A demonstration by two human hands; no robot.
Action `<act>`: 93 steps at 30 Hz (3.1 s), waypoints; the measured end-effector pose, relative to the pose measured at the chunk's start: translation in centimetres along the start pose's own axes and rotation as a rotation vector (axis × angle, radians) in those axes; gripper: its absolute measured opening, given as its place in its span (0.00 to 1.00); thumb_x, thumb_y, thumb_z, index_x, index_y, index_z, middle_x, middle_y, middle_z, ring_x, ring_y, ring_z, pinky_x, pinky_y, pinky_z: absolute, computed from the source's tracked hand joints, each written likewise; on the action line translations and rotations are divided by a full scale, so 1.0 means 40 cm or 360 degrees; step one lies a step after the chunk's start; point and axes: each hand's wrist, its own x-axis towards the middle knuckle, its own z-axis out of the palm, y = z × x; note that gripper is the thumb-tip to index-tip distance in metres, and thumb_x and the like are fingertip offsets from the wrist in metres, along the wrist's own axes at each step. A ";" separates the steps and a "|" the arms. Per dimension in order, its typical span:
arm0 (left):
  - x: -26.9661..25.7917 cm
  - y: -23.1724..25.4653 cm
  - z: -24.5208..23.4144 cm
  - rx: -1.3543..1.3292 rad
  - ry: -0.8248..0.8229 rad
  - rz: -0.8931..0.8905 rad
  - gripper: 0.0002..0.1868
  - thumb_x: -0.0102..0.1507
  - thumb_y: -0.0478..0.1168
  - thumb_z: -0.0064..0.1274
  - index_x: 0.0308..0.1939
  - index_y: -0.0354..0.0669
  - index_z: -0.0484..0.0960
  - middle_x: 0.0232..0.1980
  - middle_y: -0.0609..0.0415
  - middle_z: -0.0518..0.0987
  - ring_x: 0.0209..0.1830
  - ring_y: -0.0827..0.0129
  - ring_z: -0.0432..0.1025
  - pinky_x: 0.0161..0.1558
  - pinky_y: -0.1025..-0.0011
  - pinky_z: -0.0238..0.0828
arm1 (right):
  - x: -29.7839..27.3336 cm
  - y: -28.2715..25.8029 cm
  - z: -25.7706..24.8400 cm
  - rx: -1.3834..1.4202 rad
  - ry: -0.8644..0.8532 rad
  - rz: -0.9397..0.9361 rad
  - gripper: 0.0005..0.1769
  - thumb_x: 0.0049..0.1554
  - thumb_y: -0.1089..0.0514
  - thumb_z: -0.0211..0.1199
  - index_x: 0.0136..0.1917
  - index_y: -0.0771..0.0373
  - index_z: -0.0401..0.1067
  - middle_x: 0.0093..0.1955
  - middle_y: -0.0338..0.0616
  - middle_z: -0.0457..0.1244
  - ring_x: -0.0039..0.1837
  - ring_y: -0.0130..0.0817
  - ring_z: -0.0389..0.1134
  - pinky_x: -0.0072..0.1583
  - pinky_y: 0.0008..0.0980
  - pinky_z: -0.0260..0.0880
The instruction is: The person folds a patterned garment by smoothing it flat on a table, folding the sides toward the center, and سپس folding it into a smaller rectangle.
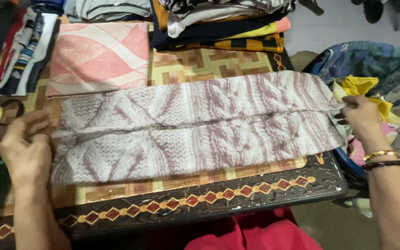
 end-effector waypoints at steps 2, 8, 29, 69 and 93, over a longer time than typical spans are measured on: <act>0.032 -0.058 0.007 -0.0025 0.0122 -0.0208 0.18 0.63 0.30 0.42 0.54 0.35 0.82 0.48 0.47 0.84 0.49 0.62 0.79 0.50 0.69 0.74 | 0.046 0.042 0.006 0.0741 -0.0152 0.0479 0.18 0.63 0.61 0.54 0.65 0.63 0.75 0.58 0.47 0.68 0.54 0.42 0.71 0.53 0.46 0.73; 0.085 -0.103 0.090 0.0797 -0.0198 -0.0336 0.30 0.62 0.58 0.60 0.56 0.36 0.83 0.52 0.32 0.81 0.54 0.38 0.75 0.56 0.51 0.70 | 0.068 -0.037 0.066 0.1348 -0.0328 0.0962 0.14 0.65 0.45 0.61 0.59 0.52 0.70 0.50 0.39 0.67 0.45 0.38 0.70 0.44 0.41 0.72; 0.054 0.124 0.073 0.1430 0.0463 0.0715 0.28 0.50 0.40 0.65 0.50 0.31 0.74 0.46 0.31 0.77 0.46 0.39 0.75 0.42 0.50 0.69 | 0.116 -0.320 -0.002 0.0603 0.0027 -0.0029 0.33 0.64 0.45 0.71 0.64 0.77 0.69 0.55 0.49 0.67 0.54 0.32 0.66 0.56 0.32 0.66; -0.137 0.298 0.573 0.0314 -0.0804 0.1216 0.02 0.68 0.32 0.53 0.43 0.39 0.77 0.34 0.52 0.77 0.31 0.65 0.75 0.31 0.69 0.78 | -0.042 -0.768 -0.027 0.0145 -0.1657 -0.0554 0.13 0.57 0.47 0.59 0.48 0.56 0.75 0.33 0.32 0.61 0.33 0.23 0.58 0.36 0.26 0.59; -0.105 0.300 0.613 0.0377 -0.0663 0.0976 0.12 0.61 0.43 0.58 0.42 0.45 0.73 0.40 0.54 0.81 0.39 0.54 0.79 0.36 0.52 0.71 | 0.025 -0.493 -0.222 -0.1073 -0.0219 -0.0083 0.15 0.59 0.58 0.65 0.58 0.67 0.77 0.58 0.63 0.67 0.58 0.61 0.69 0.59 0.53 0.70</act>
